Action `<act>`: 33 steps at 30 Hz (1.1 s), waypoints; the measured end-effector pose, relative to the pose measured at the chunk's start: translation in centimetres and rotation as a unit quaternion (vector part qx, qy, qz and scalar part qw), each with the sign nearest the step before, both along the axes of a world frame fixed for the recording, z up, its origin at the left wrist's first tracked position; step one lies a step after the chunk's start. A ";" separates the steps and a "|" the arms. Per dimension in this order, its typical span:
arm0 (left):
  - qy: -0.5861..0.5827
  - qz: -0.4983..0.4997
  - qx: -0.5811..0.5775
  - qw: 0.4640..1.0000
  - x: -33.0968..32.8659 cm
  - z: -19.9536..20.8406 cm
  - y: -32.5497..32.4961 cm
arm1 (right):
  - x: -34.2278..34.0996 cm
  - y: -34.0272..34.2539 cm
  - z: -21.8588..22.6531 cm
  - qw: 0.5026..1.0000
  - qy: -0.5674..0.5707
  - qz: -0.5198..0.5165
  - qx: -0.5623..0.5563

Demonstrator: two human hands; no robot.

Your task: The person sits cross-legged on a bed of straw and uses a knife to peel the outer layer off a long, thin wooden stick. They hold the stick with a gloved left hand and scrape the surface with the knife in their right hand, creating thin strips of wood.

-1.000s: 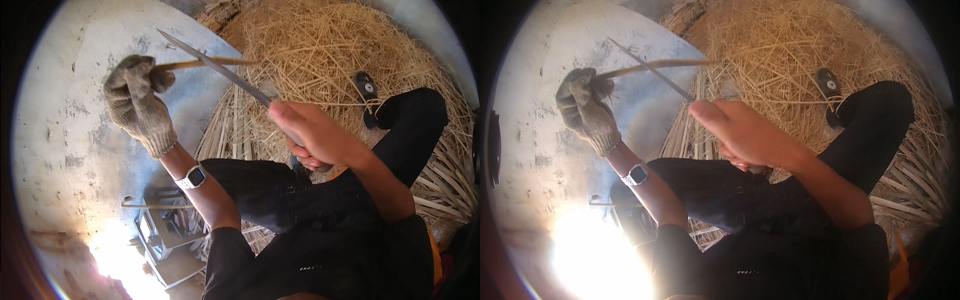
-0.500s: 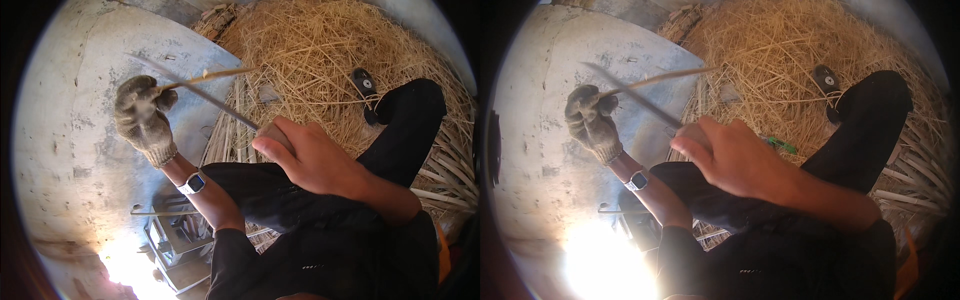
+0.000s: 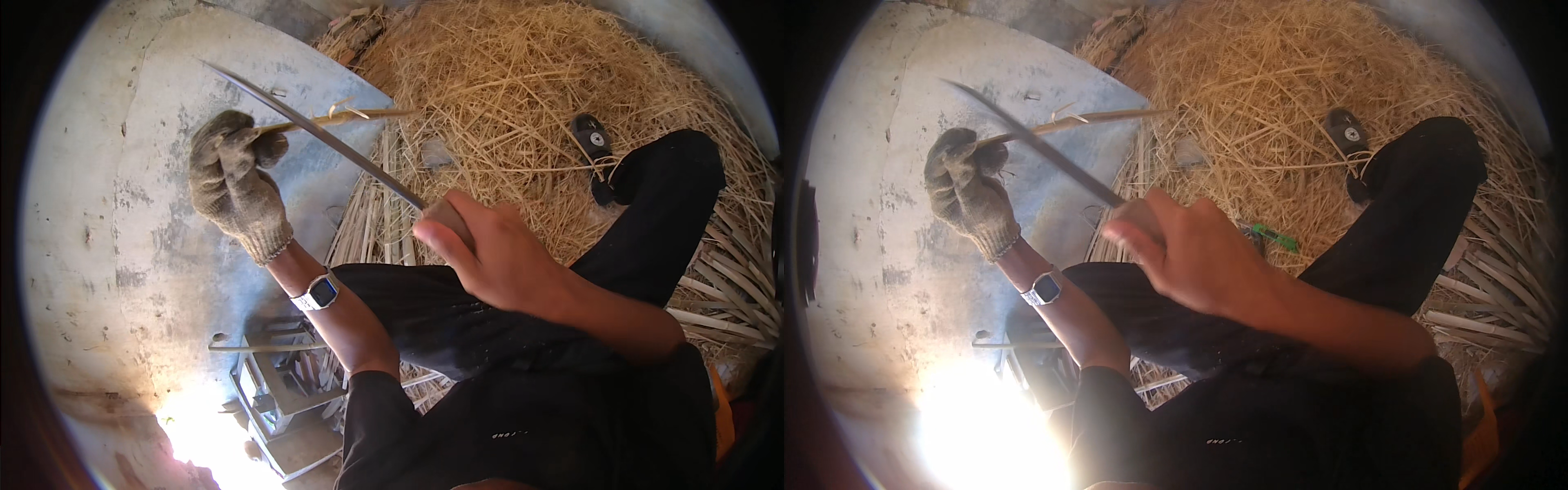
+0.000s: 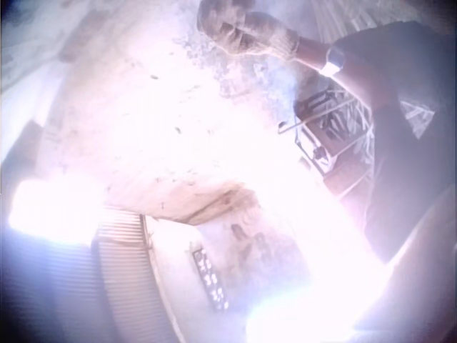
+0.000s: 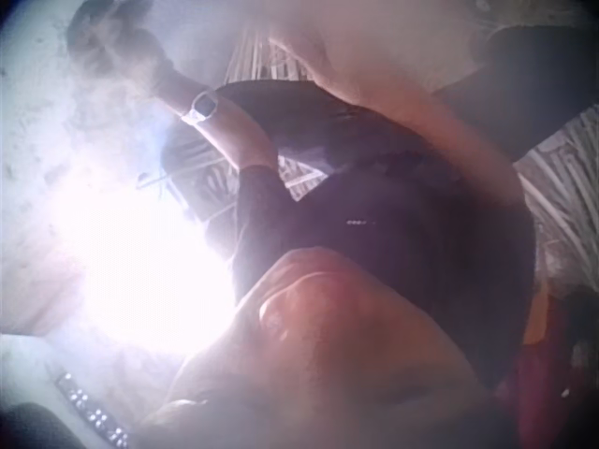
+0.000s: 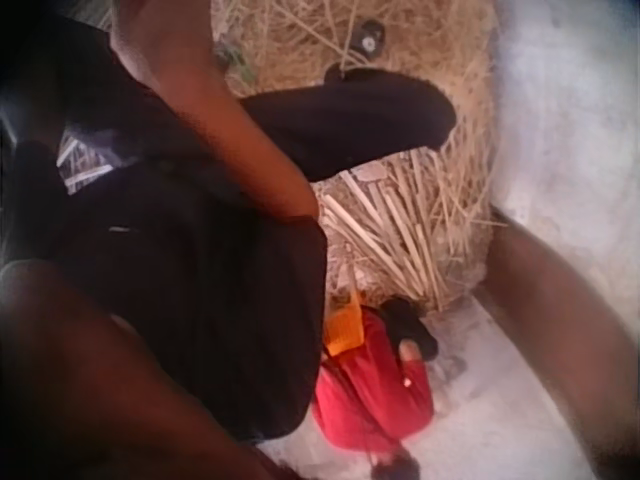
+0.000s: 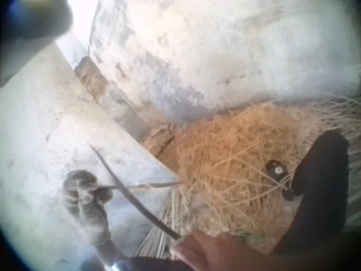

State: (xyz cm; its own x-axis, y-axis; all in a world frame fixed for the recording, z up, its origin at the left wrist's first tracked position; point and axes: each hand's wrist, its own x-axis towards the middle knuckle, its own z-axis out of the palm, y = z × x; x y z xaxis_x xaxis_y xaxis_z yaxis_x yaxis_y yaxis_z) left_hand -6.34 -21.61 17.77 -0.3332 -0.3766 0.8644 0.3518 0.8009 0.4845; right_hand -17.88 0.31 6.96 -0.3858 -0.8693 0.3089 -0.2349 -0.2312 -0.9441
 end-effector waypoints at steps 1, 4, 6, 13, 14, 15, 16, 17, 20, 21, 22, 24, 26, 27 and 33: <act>-0.004 -0.014 0.001 1.000 -0.1 0.1 0.0 | 0.2 -0.9 -1.7 1.000 0.013 -0.006 -0.002; -0.001 0.002 -0.003 1.000 0.1 0.1 -0.5 | -1.1 -1.9 -3.1 0.991 -0.098 0.062 0.060; 0.001 0.027 0.026 0.999 0.4 -0.1 -0.6 | -2.5 -1.2 -0.2 0.881 -0.372 0.232 0.177; 0.019 0.052 -0.002 0.998 -0.9 0.1 -0.1 | -1.9 0.2 2.4 0.977 -0.166 0.131 -0.009; 0.043 0.071 0.020 0.996 -1.3 0.2 0.4 | -1.3 0.1 2.3 0.993 -0.072 0.058 -0.071; 0.050 0.077 0.025 0.995 -1.5 0.1 0.6 | -0.9 -0.1 1.7 0.997 -0.019 0.020 -0.070; 0.058 0.083 0.030 0.994 -1.6 -0.2 0.6 | -0.3 -0.3 0.8 0.997 0.033 -0.017 -0.068; 0.063 0.092 0.033 0.993 -1.7 -0.3 0.7 | 0.2 -0.6 -0.5 0.993 0.084 -0.052 -0.068; 0.038 0.120 0.024 0.992 -2.4 0.1 1.9 | 0.7 -2.8 -4.3 0.995 0.069 -0.070 0.008; 0.037 0.115 0.022 0.992 -2.4 0.2 2.0 | 0.6 -3.3 -4.6 0.993 0.064 -0.093 -0.014; 0.028 0.113 0.014 0.993 -2.4 0.5 1.8 | 0.0 -3.3 -4.8 0.999 -0.031 -0.021 0.019; 0.037 0.145 0.029 0.988 -1.6 0.0 1.4 | -1.2 -2.9 -2.6 0.960 -0.226 0.132 0.096; 0.047 0.150 0.042 0.987 -2.2 0.2 1.4 | -4.8 -2.2 -2.1 0.845 -0.442 0.269 0.134; 0.034 0.166 0.029 0.985 -2.1 0.3 1.6 | -5.7 -1.9 -1.4 0.755 -0.541 0.339 0.153; 0.049 0.221 -0.005 0.974 -3.0 0.7 1.9 | -1.9 -0.9 2.3 0.996 -0.009 -0.009 -0.091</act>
State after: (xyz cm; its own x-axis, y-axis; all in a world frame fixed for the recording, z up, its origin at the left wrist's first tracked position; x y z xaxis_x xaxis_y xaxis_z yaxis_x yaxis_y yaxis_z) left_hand -9.39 -19.67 18.49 -0.0559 -0.4560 0.8882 0.0155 0.8891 0.4574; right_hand -19.81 -0.64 9.30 -0.4076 -0.7928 0.4531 -0.2248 -0.3938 -0.8913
